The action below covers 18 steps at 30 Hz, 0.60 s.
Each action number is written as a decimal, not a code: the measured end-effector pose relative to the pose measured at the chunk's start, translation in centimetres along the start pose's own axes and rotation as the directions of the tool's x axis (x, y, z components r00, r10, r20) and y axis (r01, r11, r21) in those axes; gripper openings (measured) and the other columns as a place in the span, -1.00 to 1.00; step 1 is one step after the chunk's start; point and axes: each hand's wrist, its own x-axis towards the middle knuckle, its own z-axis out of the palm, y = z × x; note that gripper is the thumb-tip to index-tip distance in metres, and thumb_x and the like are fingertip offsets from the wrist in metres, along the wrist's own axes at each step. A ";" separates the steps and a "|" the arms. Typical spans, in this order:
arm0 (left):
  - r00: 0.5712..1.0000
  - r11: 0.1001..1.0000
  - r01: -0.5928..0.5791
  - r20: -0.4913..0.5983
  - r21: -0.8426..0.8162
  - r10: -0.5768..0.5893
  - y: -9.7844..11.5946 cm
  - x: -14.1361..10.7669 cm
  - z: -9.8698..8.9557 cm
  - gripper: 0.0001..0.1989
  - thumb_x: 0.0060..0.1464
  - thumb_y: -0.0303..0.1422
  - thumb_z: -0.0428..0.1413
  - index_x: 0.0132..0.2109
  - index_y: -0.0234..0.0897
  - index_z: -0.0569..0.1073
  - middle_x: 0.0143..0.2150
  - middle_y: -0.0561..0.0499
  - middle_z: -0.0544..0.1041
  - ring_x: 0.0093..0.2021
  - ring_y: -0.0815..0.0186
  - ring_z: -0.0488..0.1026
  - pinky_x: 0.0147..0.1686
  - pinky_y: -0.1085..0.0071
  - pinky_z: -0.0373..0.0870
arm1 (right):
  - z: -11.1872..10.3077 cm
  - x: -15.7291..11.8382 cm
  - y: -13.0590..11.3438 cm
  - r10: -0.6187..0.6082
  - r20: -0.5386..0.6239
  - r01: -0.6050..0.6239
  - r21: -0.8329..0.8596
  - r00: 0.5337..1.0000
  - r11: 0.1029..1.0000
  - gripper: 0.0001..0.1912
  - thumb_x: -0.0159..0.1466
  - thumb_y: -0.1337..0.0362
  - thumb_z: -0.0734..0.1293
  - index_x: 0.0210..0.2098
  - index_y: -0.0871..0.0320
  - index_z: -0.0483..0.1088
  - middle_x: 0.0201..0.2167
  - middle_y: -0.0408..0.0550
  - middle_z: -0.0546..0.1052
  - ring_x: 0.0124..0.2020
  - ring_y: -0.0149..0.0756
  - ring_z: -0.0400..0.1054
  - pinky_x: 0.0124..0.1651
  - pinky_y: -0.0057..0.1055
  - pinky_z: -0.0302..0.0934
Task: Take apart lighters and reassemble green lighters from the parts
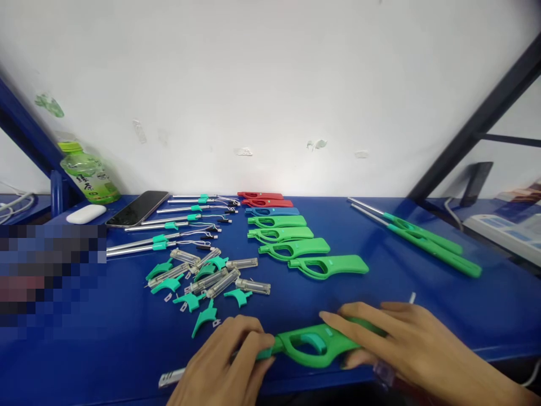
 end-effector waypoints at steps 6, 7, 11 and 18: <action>1.000 1.000 -0.014 0.020 -0.012 0.014 -0.1 -0.1 0.3 -0.78 0.51 -0.45 -0.05 0.06 -0.18 0.48 -0.06 -0.01 0.57 -0.11 0.34 0.60 -0.03 0.46 0.61 | 0.4 -0.9 -0.2 0.061 0.098 -0.056 -0.053 0.993 0.997 -0.50 0.60 0.41 -0.02 0.27 0.06 0.43 -0.02 -0.04 0.68 -0.46 -0.34 0.63 -0.44 -0.37 0.51; 1.000 1.000 -0.012 0.014 -0.018 0.012 0.0 0.0 0.4 -0.79 0.52 -0.42 -0.05 0.05 -0.17 0.49 -0.06 -0.01 0.58 -0.12 0.35 0.60 -0.04 0.45 0.61 | 0.2 -0.8 -0.3 0.067 0.088 -0.061 -0.066 0.994 0.996 -0.49 0.60 0.40 -0.04 0.26 0.06 0.44 0.00 -0.02 0.68 -0.43 -0.33 0.65 -0.43 -0.36 0.51; 1.000 0.999 -0.007 -0.021 -0.045 0.006 0.2 0.3 0.6 -0.81 0.53 -0.38 -0.03 0.00 -0.18 0.49 -0.11 0.01 0.59 -0.19 0.37 0.59 -0.11 0.48 0.62 | -0.8 0.5 -0.9 0.089 0.080 -0.086 -0.041 0.993 0.995 -0.45 0.65 0.18 -0.10 0.17 0.04 0.47 -0.06 -0.03 0.65 -0.47 -0.35 0.62 -0.51 -0.37 0.43; 0.997 0.997 -0.063 -0.042 0.050 0.066 -0.2 0.1 1.0 -0.71 0.55 -0.36 -0.05 0.24 -0.22 0.47 -0.08 -0.02 0.61 -0.15 0.36 0.63 -0.06 0.50 0.63 | -0.6 3.5 -2.9 0.063 0.073 -0.068 0.059 0.995 0.996 -0.48 0.56 -0.16 0.18 0.07 0.14 0.50 -0.11 -0.01 0.65 -0.43 -0.23 0.62 -0.50 -0.29 0.40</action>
